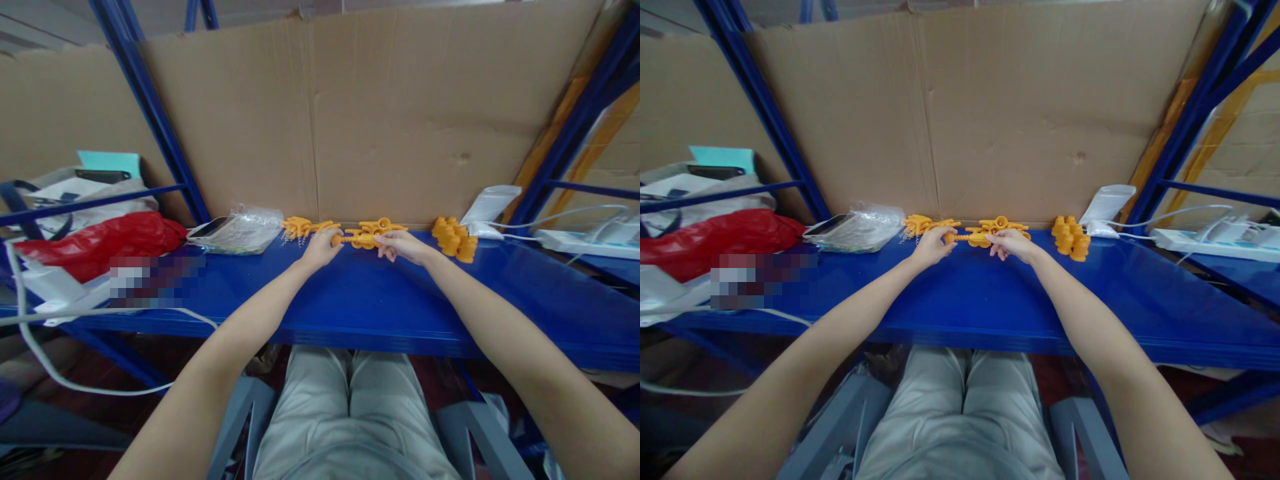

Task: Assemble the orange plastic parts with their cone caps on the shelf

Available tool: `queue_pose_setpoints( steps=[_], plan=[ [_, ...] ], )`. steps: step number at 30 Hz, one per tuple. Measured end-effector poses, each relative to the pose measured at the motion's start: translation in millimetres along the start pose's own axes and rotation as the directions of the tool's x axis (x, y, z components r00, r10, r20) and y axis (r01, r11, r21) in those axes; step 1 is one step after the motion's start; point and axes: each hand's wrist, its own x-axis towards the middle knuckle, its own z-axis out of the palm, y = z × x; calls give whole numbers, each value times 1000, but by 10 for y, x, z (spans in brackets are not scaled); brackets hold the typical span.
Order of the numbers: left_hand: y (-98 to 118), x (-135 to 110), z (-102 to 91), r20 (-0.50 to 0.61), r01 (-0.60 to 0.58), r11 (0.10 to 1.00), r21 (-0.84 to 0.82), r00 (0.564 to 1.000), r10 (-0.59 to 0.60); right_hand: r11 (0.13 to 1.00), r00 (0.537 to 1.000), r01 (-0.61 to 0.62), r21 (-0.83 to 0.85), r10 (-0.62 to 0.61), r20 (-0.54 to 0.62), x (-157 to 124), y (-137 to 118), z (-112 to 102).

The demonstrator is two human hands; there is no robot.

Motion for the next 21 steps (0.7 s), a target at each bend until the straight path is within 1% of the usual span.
queue_pose_setpoints(
  steps=[3,8,13,18,21],
  plan=[
    [4,-6,-4,-27,-29,1000,-8,999,29,1000,999,-16,27,17,-39,44,22,31],
    [85,11,-27,-4,35,998,-44,999,-36,999,998,-8,51,12,-61,98,24,26],
    [112,36,-33,-6,67,996,-57,998,-68,996,994,-82,19,83,-74,61,-26,-11],
    [28,33,-18,-3,34,997,-72,999,-34,1000,996,-2,6,2,-90,-30,-60,-32],
    [-7,23,-16,1,18,997,-73,1000,-18,1000,994,21,-8,-22,-104,-34,-37,-45]
  ],
)
